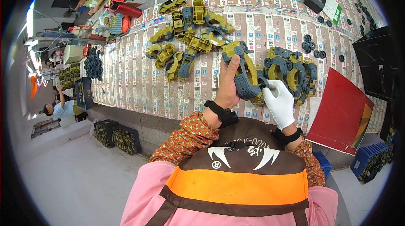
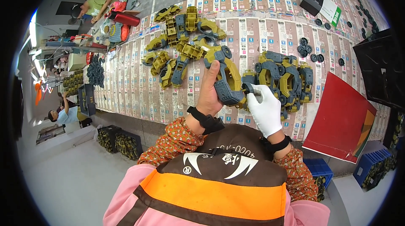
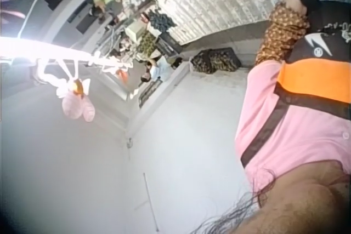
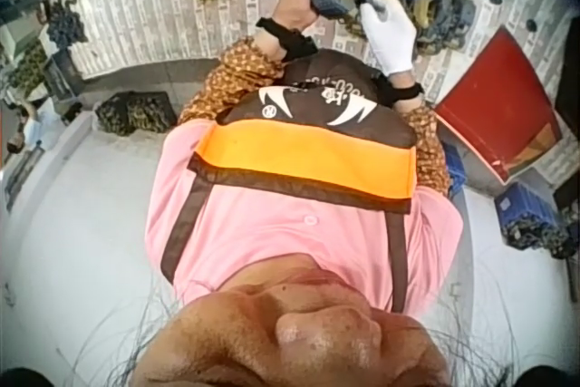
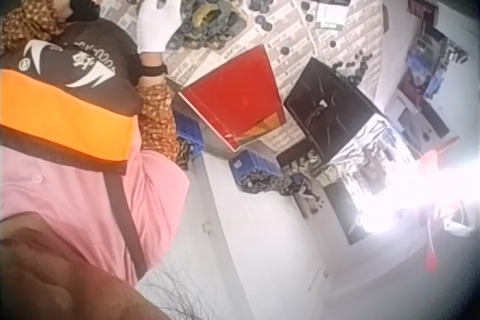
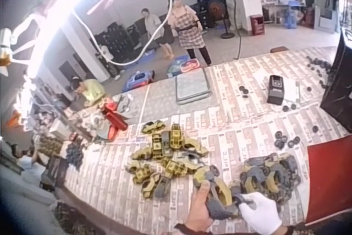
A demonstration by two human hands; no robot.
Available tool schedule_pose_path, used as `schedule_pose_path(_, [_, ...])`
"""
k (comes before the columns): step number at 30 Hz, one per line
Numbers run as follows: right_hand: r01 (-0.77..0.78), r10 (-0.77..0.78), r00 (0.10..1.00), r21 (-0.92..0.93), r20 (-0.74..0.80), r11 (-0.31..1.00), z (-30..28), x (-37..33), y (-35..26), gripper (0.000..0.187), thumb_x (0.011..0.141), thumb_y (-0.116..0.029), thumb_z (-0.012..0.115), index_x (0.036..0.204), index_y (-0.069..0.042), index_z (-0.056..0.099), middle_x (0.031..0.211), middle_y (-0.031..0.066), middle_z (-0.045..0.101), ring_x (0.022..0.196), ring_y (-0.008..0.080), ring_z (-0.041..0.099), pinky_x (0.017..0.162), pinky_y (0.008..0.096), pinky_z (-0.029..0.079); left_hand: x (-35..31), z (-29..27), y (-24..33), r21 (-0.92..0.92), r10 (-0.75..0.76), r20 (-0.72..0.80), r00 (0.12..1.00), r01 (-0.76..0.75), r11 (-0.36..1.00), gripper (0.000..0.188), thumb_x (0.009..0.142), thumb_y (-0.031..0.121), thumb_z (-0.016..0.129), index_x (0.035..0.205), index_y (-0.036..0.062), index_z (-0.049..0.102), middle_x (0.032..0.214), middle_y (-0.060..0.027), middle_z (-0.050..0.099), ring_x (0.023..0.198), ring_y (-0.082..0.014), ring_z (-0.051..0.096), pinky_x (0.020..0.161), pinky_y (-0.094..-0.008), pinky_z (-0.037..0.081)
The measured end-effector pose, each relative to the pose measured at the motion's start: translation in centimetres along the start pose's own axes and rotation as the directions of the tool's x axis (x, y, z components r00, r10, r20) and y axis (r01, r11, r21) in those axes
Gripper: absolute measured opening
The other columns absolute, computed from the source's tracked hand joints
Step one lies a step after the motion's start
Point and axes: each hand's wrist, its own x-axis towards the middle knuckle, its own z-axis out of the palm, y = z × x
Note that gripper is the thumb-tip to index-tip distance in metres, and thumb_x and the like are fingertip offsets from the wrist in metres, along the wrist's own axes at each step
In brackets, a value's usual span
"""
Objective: Assembling yellow and blue toy robot components on a production line.
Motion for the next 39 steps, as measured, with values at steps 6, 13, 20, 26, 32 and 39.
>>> schedule_pose_path(6, [0.289,-0.285,0.956,-0.053,0.067,0.956,0.0,-0.2,0.3,0.028,0.090,0.003,0.062,0.117,0.002,0.063,0.113,0.0166,0.072,0.097,0.0174,0.072,0.081,0.0290,0.056,0.0,0.4,-0.5,0.009,0.017,0.016,1.000,-0.017,1.000,0.047,0.100,0.039,0.065,0.135,0.0118,0.050,0.118,-0.0038,0.062,0.104,-0.0168,0.065,0.090,-0.0362,0.057])
schedule_pose_path(13, [0.019,-0.039,0.996,0.216,0.085,0.976,-0.3,-0.2,2.2,0.036,0.086,0.012,0.056,0.120,0.003,0.057,0.116,0.0112,0.066,0.108,0.0162,0.065,0.095,0.0300,0.052,-0.4,1.9,-1.4,0.048,0.169,0.087,0.982,-0.174,0.984,0.076,0.098,0.021,0.071,0.158,0.0141,0.025,0.140,-0.0057,0.049,0.124,-0.0162,0.051,0.107,-0.0318,0.043])
schedule_pose_path(20, [-0.032,-0.018,0.960,0.173,0.279,0.984,0.9,-1.4,1.7,0.057,0.076,0.025,0.039,0.128,0.003,0.051,0.125,0.0156,0.064,0.115,0.0216,0.066,0.094,0.0299,0.052,-0.7,0.4,-0.7,0.067,0.147,0.000,0.989,-0.147,0.987,0.077,0.097,0.019,0.072,0.157,0.0137,0.024,0.137,-0.0079,0.049,0.122,-0.0171,0.052,0.104,-0.0327,0.046])
schedule_pose_path(26, [-0.028,0.067,0.902,-0.095,0.427,0.995,2.7,0.0,3.1,0.042,0.072,0.010,0.059,0.112,0.000,0.051,0.085,0.0190,0.072,0.083,0.0289,0.074,0.073,0.0384,0.056,-1.5,-2.4,-1.9,0.106,0.156,-0.073,0.985,-0.148,0.983,0.077,0.097,0.018,0.071,0.157,0.0131,0.023,0.135,-0.0099,0.051,0.122,-0.0176,0.053,0.105,-0.0328,0.045])
schedule_pose_path(32, [0.255,0.289,0.801,-0.736,0.524,0.628,5.9,3.0,0.6,0.050,0.082,-0.018,0.061,0.129,-0.003,0.052,0.094,0.0277,0.070,0.089,0.0474,0.068,0.079,0.0531,0.054,1.0,-9.8,-6.0,0.282,0.003,-0.161,0.987,0.043,0.958,0.078,0.101,0.034,0.064,0.158,0.0052,0.020,0.144,-0.0140,0.048,0.127,-0.0220,0.052,0.109,-0.0336,0.041])
schedule_pose_path(39, [0.527,-0.253,0.843,-0.632,0.475,0.568,9.9,4.3,1.3,0.052,0.083,-0.010,0.063,0.133,-0.007,0.054,0.128,0.0182,0.059,0.101,0.0432,0.064,0.081,0.0525,0.053,3.1,-15.3,-7.2,0.638,-0.490,-0.001,0.872,0.378,0.671,0.060,0.107,0.035,0.050,0.158,0.0103,0.032,0.151,-0.0132,0.048,0.136,-0.0234,0.048,0.110,-0.0355,0.041])
